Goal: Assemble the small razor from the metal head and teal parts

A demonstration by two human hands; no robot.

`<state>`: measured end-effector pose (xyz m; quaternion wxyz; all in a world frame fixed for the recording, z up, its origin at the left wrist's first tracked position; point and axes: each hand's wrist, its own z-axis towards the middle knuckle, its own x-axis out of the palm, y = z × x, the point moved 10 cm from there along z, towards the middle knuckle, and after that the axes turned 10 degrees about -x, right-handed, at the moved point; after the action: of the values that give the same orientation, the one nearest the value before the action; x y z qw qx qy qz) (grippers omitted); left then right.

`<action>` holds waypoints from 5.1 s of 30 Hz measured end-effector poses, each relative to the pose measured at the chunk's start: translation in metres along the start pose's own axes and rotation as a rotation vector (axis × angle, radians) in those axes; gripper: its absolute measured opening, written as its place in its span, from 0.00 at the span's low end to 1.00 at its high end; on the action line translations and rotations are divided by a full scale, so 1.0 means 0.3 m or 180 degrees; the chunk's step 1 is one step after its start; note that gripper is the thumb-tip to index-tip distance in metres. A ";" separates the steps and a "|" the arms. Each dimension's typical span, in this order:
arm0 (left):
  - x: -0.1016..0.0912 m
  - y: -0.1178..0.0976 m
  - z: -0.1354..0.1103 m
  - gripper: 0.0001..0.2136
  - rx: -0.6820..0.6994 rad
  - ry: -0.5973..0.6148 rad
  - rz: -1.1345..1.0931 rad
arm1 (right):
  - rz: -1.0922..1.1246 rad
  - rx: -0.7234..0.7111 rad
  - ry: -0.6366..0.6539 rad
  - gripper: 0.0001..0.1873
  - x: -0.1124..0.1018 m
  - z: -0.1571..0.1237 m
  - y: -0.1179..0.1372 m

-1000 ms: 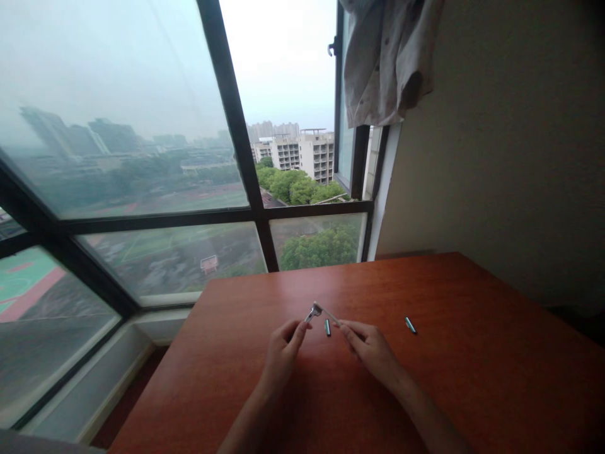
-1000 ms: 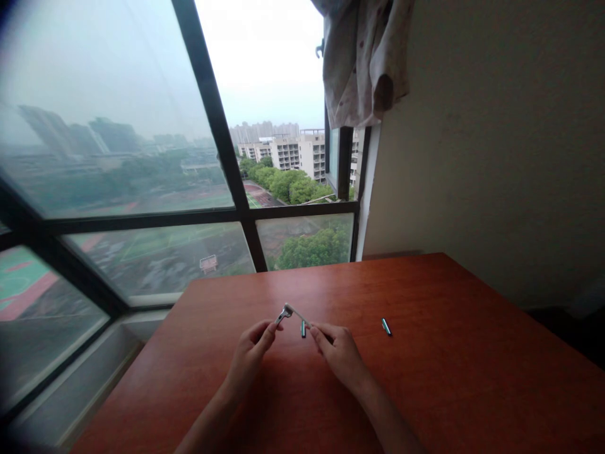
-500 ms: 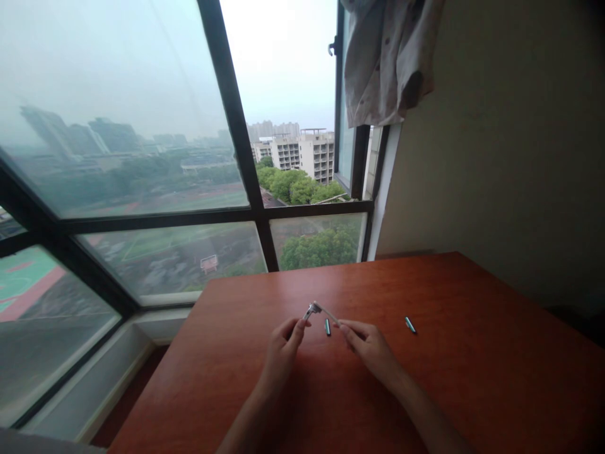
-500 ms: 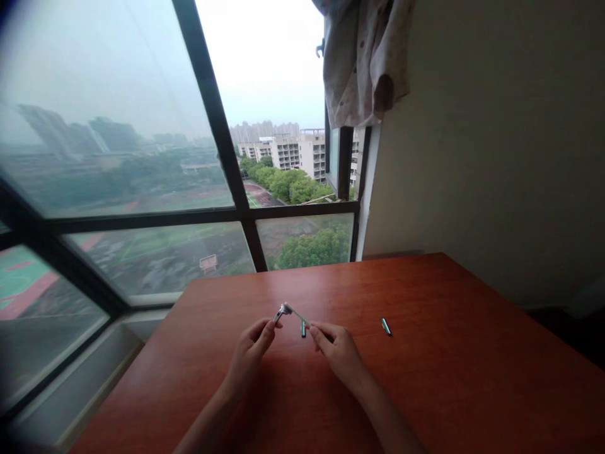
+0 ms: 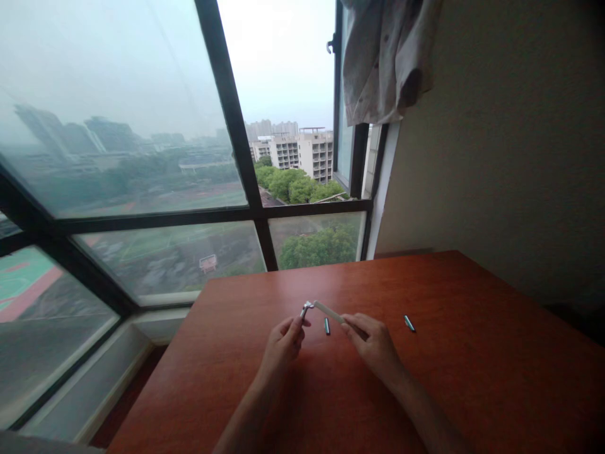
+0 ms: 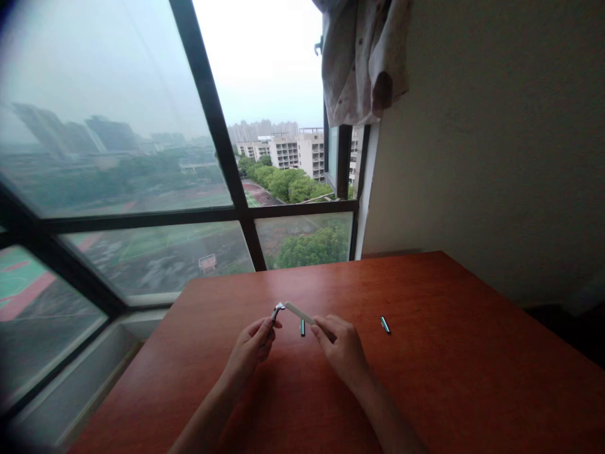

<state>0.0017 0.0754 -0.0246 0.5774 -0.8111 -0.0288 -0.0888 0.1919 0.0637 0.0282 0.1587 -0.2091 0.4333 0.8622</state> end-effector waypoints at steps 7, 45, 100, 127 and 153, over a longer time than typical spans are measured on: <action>0.024 0.010 -0.001 0.22 -0.0074 0.0110 0.0054 | -0.0249 -0.0131 0.0128 0.16 0.008 -0.003 0.020; 0.050 0.022 -0.011 0.21 -0.0118 0.0217 -0.0047 | -0.0473 -0.0380 0.0181 0.13 0.001 -0.013 0.046; 0.052 0.016 -0.028 0.18 -0.0259 0.0336 -0.0656 | -0.0134 -0.0271 -0.0224 0.16 -0.049 0.004 0.018; 0.041 0.033 -0.010 0.20 -0.0250 0.0298 -0.0470 | -0.0434 -0.0474 -0.0011 0.14 -0.027 0.001 0.052; 0.034 0.037 0.000 0.20 -0.0273 0.0316 -0.0412 | -0.0483 -0.0396 0.0031 0.14 -0.020 -0.003 0.041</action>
<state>0.0134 0.0712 -0.0333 0.5358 -0.8262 -0.0486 -0.1673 0.1918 0.0553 0.0390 0.2082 -0.2549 0.3626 0.8719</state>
